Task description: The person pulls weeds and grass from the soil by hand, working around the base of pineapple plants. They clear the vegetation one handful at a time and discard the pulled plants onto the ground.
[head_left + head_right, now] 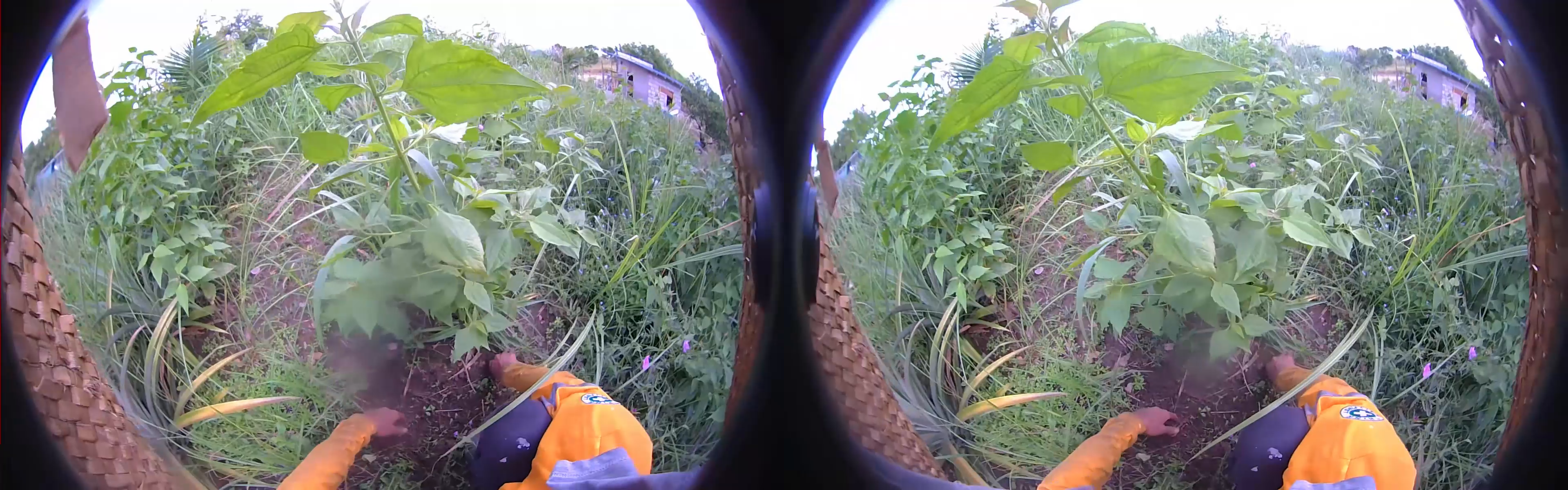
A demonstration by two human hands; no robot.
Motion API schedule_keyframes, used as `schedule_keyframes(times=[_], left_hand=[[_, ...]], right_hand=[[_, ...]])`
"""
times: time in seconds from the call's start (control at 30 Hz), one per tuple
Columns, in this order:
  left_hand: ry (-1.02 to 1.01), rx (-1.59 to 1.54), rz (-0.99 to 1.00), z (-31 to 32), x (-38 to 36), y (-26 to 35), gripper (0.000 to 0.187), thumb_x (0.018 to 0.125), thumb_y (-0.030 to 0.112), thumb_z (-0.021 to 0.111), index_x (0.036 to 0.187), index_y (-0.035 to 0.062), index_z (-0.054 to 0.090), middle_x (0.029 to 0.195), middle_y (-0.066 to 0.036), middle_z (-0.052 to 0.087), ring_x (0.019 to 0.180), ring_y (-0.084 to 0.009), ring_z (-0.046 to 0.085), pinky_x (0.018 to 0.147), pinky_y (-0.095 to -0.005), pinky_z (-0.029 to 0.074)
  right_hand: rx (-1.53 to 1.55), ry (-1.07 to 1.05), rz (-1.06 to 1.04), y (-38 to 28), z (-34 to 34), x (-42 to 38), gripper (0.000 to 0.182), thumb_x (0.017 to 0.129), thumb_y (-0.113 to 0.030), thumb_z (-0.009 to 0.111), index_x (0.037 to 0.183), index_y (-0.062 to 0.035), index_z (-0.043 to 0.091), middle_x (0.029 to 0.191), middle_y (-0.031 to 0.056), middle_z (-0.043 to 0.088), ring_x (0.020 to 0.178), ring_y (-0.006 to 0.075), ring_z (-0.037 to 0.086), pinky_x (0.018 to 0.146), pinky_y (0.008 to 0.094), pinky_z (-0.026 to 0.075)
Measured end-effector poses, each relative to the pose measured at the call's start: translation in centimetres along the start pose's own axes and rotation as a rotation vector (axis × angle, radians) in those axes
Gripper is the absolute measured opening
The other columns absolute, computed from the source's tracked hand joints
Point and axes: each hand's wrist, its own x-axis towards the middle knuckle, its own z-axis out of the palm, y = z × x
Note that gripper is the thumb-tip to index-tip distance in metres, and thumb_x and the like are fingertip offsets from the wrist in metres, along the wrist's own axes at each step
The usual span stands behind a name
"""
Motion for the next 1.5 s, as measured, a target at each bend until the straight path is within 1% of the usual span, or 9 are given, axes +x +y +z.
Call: schedule_keyframes(times=[0.17, 0.6, 0.83, 0.93, 1.03, 1.13, 1.33, 1.43, 1.5], left_hand=[[0.067, -0.115, -0.038, -0.6, -0.8, -0.8, 0.058, 0.101, 0.055, 0.059, 0.142, 0.0147, 0.064, 0.139, -0.017, 0.068, 0.131, -0.0376, 0.062, 0.111, -0.0482, 0.049], [0.319, -0.212, -0.058, 1.2, -2.7, -0.6, 0.049, 0.102, 0.052, 0.060, 0.129, 0.0137, 0.072, 0.118, -0.020, 0.075, 0.114, -0.0409, 0.069, 0.103, -0.0480, 0.053], [0.751, -0.281, -0.160, 0.9, -1.9, -1.6, 0.048, 0.100, 0.052, 0.064, 0.106, 0.0065, 0.078, 0.089, -0.020, 0.075, 0.084, -0.0398, 0.073, 0.077, -0.0464, 0.057], [0.563, -0.270, -0.273, -0.9, -3.1, -0.7, 0.047, 0.098, 0.053, 0.064, 0.115, 0.0112, 0.076, 0.106, -0.018, 0.076, 0.105, -0.0364, 0.072, 0.098, -0.0473, 0.054], [0.632, 0.089, -0.180, 0.6, -3.4, -1.1, 0.044, 0.095, 0.049, 0.068, 0.119, 0.0124, 0.073, 0.110, -0.013, 0.074, 0.113, -0.0340, 0.068, 0.105, -0.0532, 0.050], [0.587, 0.085, -0.220, 4.1, -4.1, 1.1, 0.064, 0.093, 0.048, 0.070, 0.144, 0.0112, 0.057, 0.144, -0.017, 0.057, 0.140, -0.0380, 0.048, 0.120, -0.0641, 0.031], [0.466, 0.235, -0.202, 9.2, -6.0, 1.6, 0.091, 0.089, 0.054, 0.073, 0.162, 0.0108, 0.038, 0.169, -0.023, 0.027, 0.157, -0.0414, 0.025, 0.125, -0.0639, 0.023], [0.449, 0.118, -0.244, 10.8, -8.2, 3.0, 0.090, 0.089, 0.062, 0.066, 0.159, 0.0089, 0.043, 0.168, -0.023, 0.030, 0.156, -0.0418, 0.026, 0.123, -0.0647, 0.027], [0.495, 0.084, -0.257, 13.8, -9.3, 3.2, 0.084, 0.092, 0.064, 0.062, 0.155, 0.0105, 0.048, 0.167, -0.023, 0.032, 0.155, -0.0426, 0.027, 0.121, -0.0661, 0.028]], right_hand=[[-0.005, 0.061, -0.004, 1.0, 4.4, 1.5, 0.031, 0.104, -0.028, 0.054, 0.114, -0.0111, 0.078, 0.104, 0.0190, 0.077, 0.098, 0.0372, 0.076, 0.081, 0.0473, 0.060], [0.171, -0.060, -0.251, 0.6, -4.3, -4.9, 0.033, 0.105, -0.032, 0.054, 0.113, -0.0088, 0.076, 0.099, 0.0214, 0.076, 0.092, 0.0425, 0.074, 0.081, 0.0500, 0.060], [0.822, 0.474, -0.302, -4.9, -6.7, -4.8, 0.038, 0.103, -0.040, 0.059, 0.113, -0.0055, 0.073, 0.098, 0.0251, 0.074, 0.093, 0.0476, 0.072, 0.083, 0.0537, 0.058], [0.943, 0.512, -0.147, -8.9, -3.6, -7.2, 0.040, 0.100, -0.042, 0.063, 0.111, -0.0049, 0.074, 0.095, 0.0255, 0.073, 0.093, 0.0472, 0.071, 0.082, 0.0564, 0.057], [1.030, 0.361, -0.025, -11.6, -1.3, -6.6, 0.038, 0.101, -0.043, 0.062, 0.107, -0.0072, 0.074, 0.092, 0.0224, 0.074, 0.093, 0.0460, 0.072, 0.084, 0.0561, 0.056], [0.390, -0.039, -0.668, -13.5, 3.0, -7.7, 0.041, 0.101, -0.044, 0.062, 0.115, -0.0078, 0.074, 0.098, 0.0220, 0.074, 0.099, 0.0443, 0.071, 0.089, 0.0551, 0.056], [0.417, 0.034, -1.576, -18.0, -1.9, -12.9, 0.044, 0.101, -0.039, 0.062, 0.119, 0.0009, 0.067, 0.100, 0.0226, 0.071, 0.107, 0.0419, 0.069, 0.090, 0.0541, 0.056], [-0.165, -0.415, -1.705, -21.0, -9.4, -11.6, 0.040, 0.097, -0.033, 0.064, 0.118, -0.0004, 0.067, 0.099, 0.0233, 0.073, 0.100, 0.0426, 0.072, 0.087, 0.0532, 0.059], [-0.221, -0.293, -1.423, -22.2, -18.9, -14.3, 0.028, 0.088, -0.027, 0.065, 0.106, -0.0086, 0.074, 0.087, 0.0207, 0.073, 0.087, 0.0417, 0.074, 0.079, 0.0528, 0.061]])
